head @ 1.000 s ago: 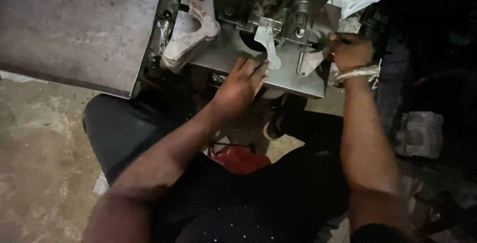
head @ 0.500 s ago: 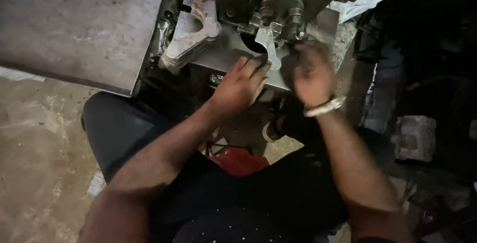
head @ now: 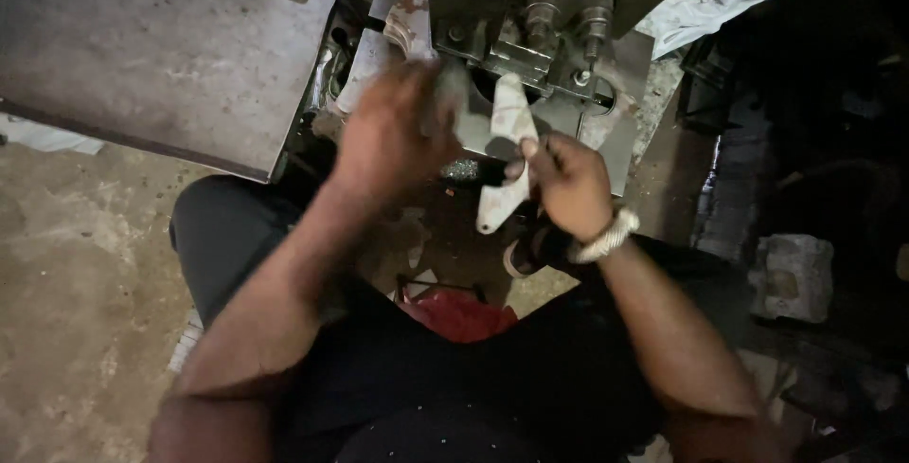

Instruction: Manually position metal sheets into a press machine to cut or shape them.

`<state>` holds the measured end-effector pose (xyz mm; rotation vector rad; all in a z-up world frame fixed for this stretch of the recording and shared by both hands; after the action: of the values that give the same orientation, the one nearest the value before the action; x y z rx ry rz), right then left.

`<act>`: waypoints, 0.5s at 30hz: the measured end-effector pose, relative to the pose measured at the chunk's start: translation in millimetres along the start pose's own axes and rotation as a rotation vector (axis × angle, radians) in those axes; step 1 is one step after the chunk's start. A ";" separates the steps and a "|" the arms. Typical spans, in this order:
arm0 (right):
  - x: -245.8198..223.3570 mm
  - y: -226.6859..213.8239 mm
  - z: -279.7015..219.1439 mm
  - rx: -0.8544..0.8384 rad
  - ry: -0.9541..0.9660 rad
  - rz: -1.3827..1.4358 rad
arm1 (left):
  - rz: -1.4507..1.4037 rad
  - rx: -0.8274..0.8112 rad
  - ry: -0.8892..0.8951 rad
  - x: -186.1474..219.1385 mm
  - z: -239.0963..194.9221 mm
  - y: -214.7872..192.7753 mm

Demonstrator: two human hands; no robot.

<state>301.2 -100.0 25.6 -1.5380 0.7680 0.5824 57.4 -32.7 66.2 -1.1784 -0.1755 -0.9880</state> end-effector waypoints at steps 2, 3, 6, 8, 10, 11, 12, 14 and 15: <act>29.0 12.1 32.2 -0.017 0.117 0.226 | 0.144 0.066 0.054 -34.4 0.0 3.2; 44.3 19.3 47.7 -0.034 0.240 0.451 | 0.285 0.127 0.107 -50.9 -0.5 4.2; 42.3 23.0 72.5 -0.063 0.385 0.744 | 0.194 0.036 0.060 -67.2 -1.7 -5.0; 77.4 36.8 83.4 -0.052 0.335 0.766 | 0.133 -0.016 0.051 -73.1 -1.5 -3.8; 85.9 42.7 86.3 -0.045 0.293 0.786 | 0.071 -0.071 0.034 -76.4 -1.5 -3.4; 77.7 40.0 82.7 -0.043 0.277 0.796 | 0.058 -0.067 0.049 -74.7 -2.9 -3.0; 69.2 37.5 78.9 -0.041 0.262 0.806 | 0.045 -0.063 0.064 -73.0 -4.8 -2.9; 57.5 35.0 76.3 -0.055 0.298 0.814 | 0.038 -0.048 0.065 -76.5 -7.5 -0.4; 51.5 32.2 74.9 -0.058 0.332 0.826 | 0.030 -0.035 0.077 -77.4 -6.7 0.5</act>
<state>315.8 -33.3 -42.5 -1.3442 1.6824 0.9594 9.7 4.7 17.6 -1.1698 -0.0789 -1.0117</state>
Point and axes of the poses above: each hand's wrist, its own z-axis towards the middle knuckle, its own y-axis out of the palm, x = y × z, the point moved 2 cm from there along z, towards the middle knuckle, and after that the axes turned 3 degrees about -z, right-handed, at the moved point
